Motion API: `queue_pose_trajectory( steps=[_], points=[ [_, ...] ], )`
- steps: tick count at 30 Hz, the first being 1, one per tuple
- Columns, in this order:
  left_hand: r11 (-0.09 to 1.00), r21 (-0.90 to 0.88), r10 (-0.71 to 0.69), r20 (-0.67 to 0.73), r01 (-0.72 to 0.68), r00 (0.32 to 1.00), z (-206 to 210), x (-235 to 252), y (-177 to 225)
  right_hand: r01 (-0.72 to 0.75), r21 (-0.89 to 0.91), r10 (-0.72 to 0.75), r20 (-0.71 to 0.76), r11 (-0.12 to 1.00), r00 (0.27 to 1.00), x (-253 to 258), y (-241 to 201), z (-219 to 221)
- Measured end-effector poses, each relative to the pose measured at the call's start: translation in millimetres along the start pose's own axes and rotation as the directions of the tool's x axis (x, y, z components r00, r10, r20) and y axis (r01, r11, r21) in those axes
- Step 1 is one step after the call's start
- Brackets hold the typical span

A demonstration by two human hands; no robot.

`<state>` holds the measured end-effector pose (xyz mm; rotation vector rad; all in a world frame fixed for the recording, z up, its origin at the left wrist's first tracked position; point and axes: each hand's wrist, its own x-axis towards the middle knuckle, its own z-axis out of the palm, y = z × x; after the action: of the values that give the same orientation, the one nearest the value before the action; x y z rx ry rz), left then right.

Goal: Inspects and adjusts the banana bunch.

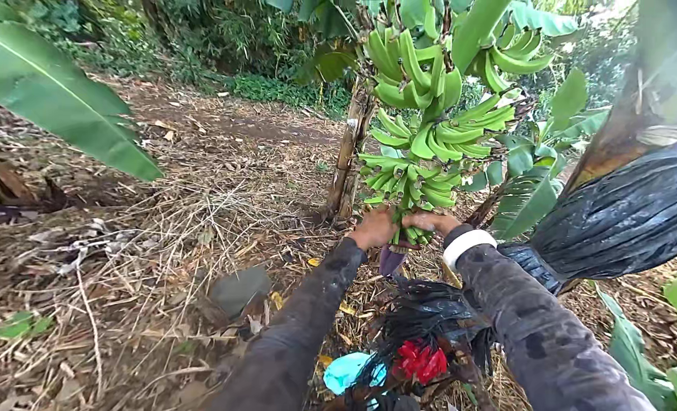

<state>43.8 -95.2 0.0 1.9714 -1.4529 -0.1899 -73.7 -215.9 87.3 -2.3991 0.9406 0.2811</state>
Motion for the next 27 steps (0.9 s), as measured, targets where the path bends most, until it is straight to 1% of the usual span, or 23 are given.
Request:
queue_pose_trajectory(
  steps=[2, 4, 6, 8, 10, 12, 14, 18, 19, 22, 25, 27],
  points=[
    [1.0, -0.015, -0.006, 0.013, 0.006, 1.0, 5.9, -1.7, 1.6, -0.03, -0.152, 0.027, -0.022, 0.988, 0.999, -1.6, -11.2, 4.2],
    [0.999, -0.028, 0.016, -0.009, -0.016, 1.0, 18.9, -1.6, 1.7, -0.081, -0.322, 0.044, -0.12, 0.943, 0.992, -4.7, -18.3, 17.9],
    [0.999, 0.0, 0.039, -0.024, -0.039, 0.999, 29.5, -0.8, 2.1, -0.13, -0.388, 0.041, -0.23, 0.913, 0.972, -0.9, -10.8, 33.0],
    [1.0, 0.016, 0.027, -0.006, -0.027, 1.0, 29.1, -2.9, 7.9, -0.225, -0.416, 0.108, -0.285, 0.881, 0.952, -4.9, -14.4, 36.8],
    [0.998, 0.054, -0.033, 0.046, 0.031, 0.998, 21.4, -4.7, 18.3, -0.27, -0.424, 0.157, -0.283, 0.865, 0.946, -10.7, -20.5, 35.1],
    [0.99, 0.08, -0.127, 0.128, 0.117, 0.984, 5.8, -4.5, 33.2, -0.254, -0.423, 0.141, -0.28, 0.87, 0.949, -13.8, -18.9, 32.5],
    [0.981, 0.098, -0.183, 0.188, 0.167, 0.965, -6.8, 0.1, 43.0, -0.226, -0.44, 0.132, -0.233, 0.869, 0.963, -15.1, -20.5, 24.8],
    [0.972, 0.109, -0.228, 0.236, 0.207, 0.944, -7.8, 18.9, 36.6, -0.151, -0.442, 0.079, -0.176, 0.884, 0.981, -13.1, -19.3, 18.0],
    [0.971, 0.113, -0.235, 0.267, 0.211, 0.935, -8.3, 24.3, 32.9, -0.146, -0.438, 0.076, -0.174, 0.887, 0.982, -13.1, -18.3, 18.3],
    [0.977, 0.082, -0.213, 0.357, 0.197, 0.909, -9.5, 38.4, 20.7, -0.159, -0.439, 0.08, -0.194, 0.884, 0.978, -16.6, -16.1, 19.4],
    [0.986, -0.009, -0.152, 0.379, 0.168, 0.913, -6.5, 43.5, 7.4, -0.191, -0.416, 0.104, -0.223, 0.889, 0.969, -22.6, -17.6, 23.0],
    [0.987, -0.096, -0.084, 0.391, 0.131, 0.917, -2.4, 45.7, -2.1, -0.176, -0.372, 0.096, -0.225, 0.911, 0.97, -29.9, -18.8, 26.7]
  ],
)
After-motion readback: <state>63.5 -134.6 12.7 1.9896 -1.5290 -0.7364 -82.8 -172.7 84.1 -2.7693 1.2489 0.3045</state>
